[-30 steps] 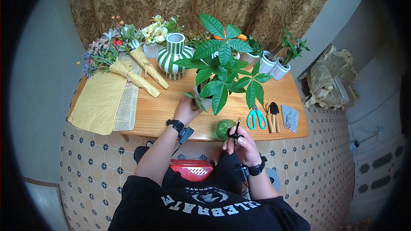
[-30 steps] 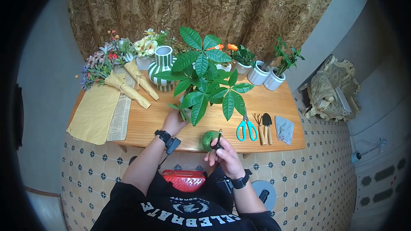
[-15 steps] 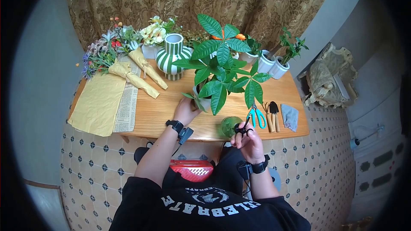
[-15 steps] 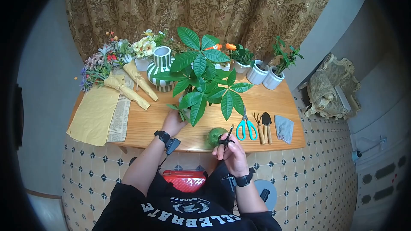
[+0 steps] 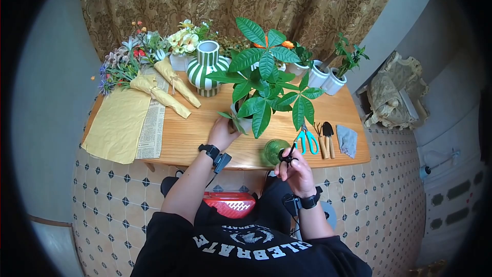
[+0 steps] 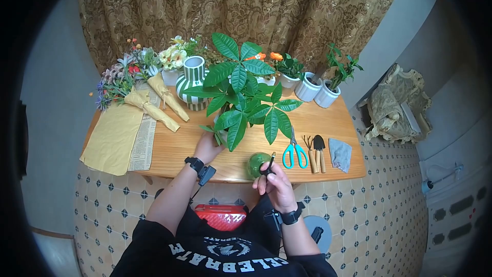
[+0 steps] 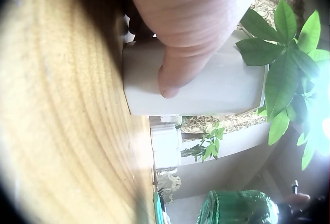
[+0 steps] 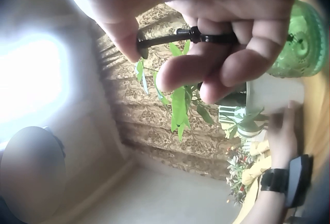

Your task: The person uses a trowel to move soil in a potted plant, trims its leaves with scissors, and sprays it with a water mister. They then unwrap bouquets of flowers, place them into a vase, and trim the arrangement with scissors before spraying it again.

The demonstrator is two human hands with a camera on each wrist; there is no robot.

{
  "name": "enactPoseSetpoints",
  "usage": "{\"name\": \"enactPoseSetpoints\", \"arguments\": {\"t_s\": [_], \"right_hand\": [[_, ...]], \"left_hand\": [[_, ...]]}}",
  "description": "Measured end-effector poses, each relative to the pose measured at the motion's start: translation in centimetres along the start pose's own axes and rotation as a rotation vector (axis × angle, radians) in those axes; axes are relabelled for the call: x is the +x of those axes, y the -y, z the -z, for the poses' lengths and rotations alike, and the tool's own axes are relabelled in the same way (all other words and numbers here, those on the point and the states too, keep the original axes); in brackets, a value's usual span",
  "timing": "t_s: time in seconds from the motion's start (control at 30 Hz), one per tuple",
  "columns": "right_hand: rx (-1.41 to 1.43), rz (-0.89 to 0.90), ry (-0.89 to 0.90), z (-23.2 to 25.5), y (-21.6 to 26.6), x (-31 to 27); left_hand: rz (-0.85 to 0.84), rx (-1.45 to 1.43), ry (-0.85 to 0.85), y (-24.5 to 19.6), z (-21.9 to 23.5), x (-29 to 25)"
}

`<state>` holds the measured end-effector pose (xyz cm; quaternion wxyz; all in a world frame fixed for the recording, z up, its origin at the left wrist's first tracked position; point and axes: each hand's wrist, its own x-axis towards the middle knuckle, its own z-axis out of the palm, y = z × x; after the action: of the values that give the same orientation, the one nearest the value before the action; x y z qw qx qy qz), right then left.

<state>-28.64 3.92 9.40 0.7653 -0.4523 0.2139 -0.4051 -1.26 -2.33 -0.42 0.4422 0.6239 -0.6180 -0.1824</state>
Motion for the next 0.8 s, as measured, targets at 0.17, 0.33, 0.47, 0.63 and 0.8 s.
{"name": "enactPoseSetpoints", "arguments": {"t_s": [0.17,0.33,0.47,0.63,0.8], "right_hand": [[-0.044,0.014,0.048,-1.0,0.4,-0.2],[-0.022,-0.055,0.122,-1.2,-0.1,-0.1],[-0.143,-0.061,0.087,-1.4,-0.2,-0.1],[-0.078,0.004,0.135,-1.3,0.2,-0.1],[-0.105,-0.129,0.167,-2.3,-0.3,-0.2]], "left_hand": [[0.012,0.005,0.015,0.2,-0.1,0.0],[-0.031,0.007,-0.022,0.5,-0.3,0.0],[-0.011,0.008,-0.002,0.2,0.0,-0.1],[0.025,-0.025,0.017,0.1,-0.1,0.0],[-0.02,-0.017,-0.001,0.6,-0.3,0.1]]}}
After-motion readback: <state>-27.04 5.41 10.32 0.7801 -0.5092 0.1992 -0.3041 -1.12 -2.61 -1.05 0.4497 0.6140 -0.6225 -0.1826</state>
